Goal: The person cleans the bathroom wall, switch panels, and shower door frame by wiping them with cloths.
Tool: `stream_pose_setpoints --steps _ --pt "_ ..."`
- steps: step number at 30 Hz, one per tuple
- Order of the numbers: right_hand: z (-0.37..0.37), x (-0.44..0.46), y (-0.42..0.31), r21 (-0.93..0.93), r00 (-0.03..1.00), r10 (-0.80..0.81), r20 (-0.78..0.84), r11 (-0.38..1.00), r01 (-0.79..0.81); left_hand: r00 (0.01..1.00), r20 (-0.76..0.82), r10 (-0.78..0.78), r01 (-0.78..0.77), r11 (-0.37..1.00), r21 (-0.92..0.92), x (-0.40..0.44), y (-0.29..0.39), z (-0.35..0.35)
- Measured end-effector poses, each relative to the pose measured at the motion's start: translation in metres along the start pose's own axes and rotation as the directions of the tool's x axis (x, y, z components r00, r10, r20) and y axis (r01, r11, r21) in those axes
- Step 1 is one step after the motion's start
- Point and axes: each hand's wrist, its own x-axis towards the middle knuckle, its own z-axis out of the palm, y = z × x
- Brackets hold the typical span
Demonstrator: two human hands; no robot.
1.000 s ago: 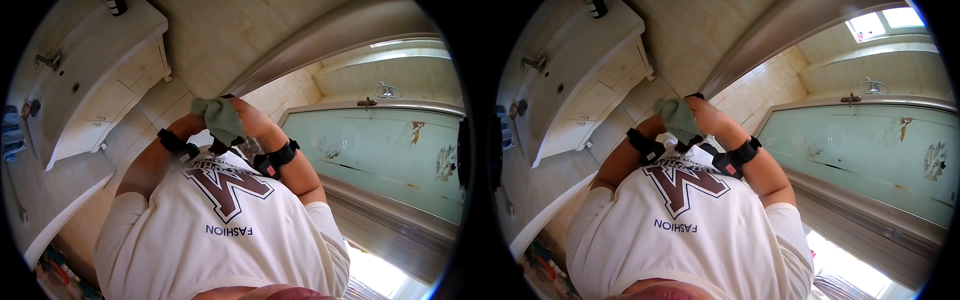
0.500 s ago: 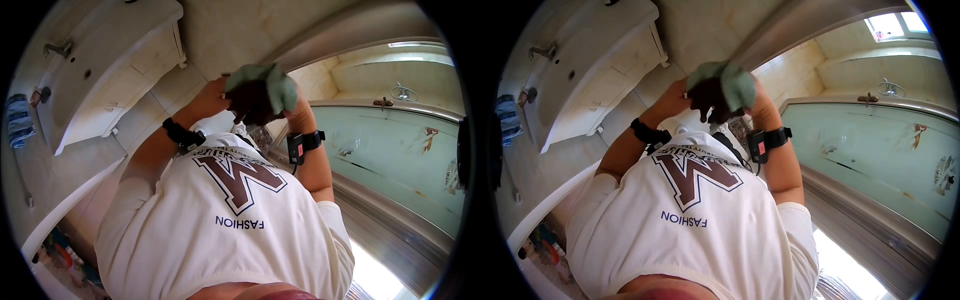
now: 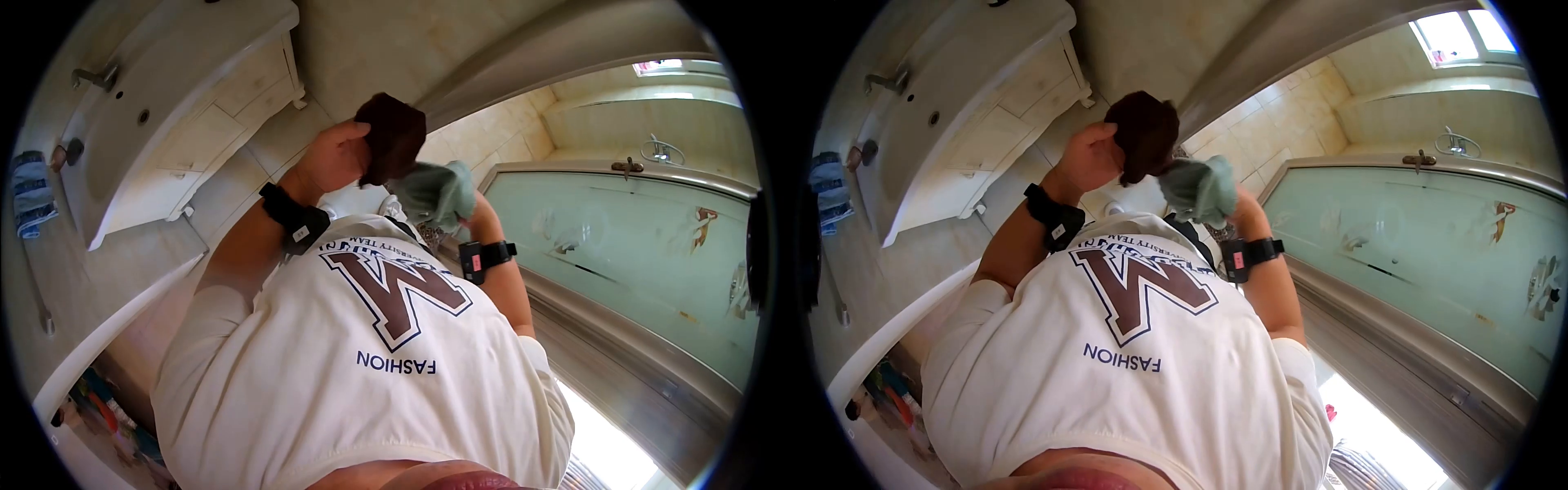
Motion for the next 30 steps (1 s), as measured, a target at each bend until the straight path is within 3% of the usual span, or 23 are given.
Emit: stream_pose_setpoints --steps 4,6,7,9,11,13,18,20,21,22,23,28,30 --pt "0.031 0.010 -0.022 -0.073 0.981 -0.104 0.166 0.990 0.118 0.987 0.129 -0.096 0.096 0.995 0.004 0.007 -0.011 0.006" --pt "0.032 0.010 -0.021 0.248 0.994 -0.107 0.033 0.964 0.096 0.996 0.066 -0.058 0.051 0.993 0.104 0.006 -0.010 -0.003" --pt "0.033 0.010 -0.023 0.248 0.994 -0.107 0.033 0.964 0.095 0.996 0.066 -0.057 0.050 0.993 0.104 0.006 -0.009 -0.008" --pt "0.039 0.006 -0.033 0.231 0.988 -0.152 -0.035 0.960 0.156 0.999 0.034 0.001 -0.012 0.951 0.308 0.005 -0.004 -0.017" --pt "0.050 -0.001 -0.043 0.221 0.983 -0.172 -0.065 0.958 0.182 0.999 0.021 0.036 -0.041 0.924 0.381 0.003 0.000 -0.021" --pt "0.061 -0.005 -0.049 0.252 0.951 -0.306 -0.050 0.917 0.309 0.998 0.013 0.068 -0.067 0.889 0.454 0.003 0.003 -0.024" --pt "0.053 0.002 -0.050 0.302 0.946 -0.245 -0.213 0.904 0.302 0.967 -0.051 0.249 -0.171 0.785 0.596 0.001 0.008 -0.022" --pt "0.054 0.004 -0.052 0.310 0.933 -0.248 -0.262 0.893 0.325 0.969 -0.083 0.232 -0.116 0.725 0.679 -0.003 0.014 -0.023" --pt "0.053 0.004 -0.054 0.243 0.919 -0.332 -0.213 0.893 0.379 0.970 -0.116 0.215 -0.056 0.657 0.752 -0.005 0.016 -0.021" --pt "0.053 0.004 -0.054 0.179 0.898 -0.410 -0.157 0.883 0.435 0.969 -0.117 0.216 -0.056 0.657 0.752 -0.006 0.015 -0.017" --pt "0.055 0.006 -0.054 0.223 0.897 -0.379 -0.229 0.876 0.427 0.967 -0.150 0.208 -0.030 0.670 0.741 -0.008 0.015 -0.013" --pt "0.076 0.003 -0.063 0.329 0.913 -0.333 -0.235 0.857 0.397 0.960 -0.257 0.110 0.108 0.702 0.704 -0.012 0.016 -0.003" --pt "0.080 0.004 -0.062 0.340 0.911 -0.345 -0.227 0.848 0.406 0.975 -0.218 0.036 0.074 0.878 0.473 -0.015 0.015 -0.002"
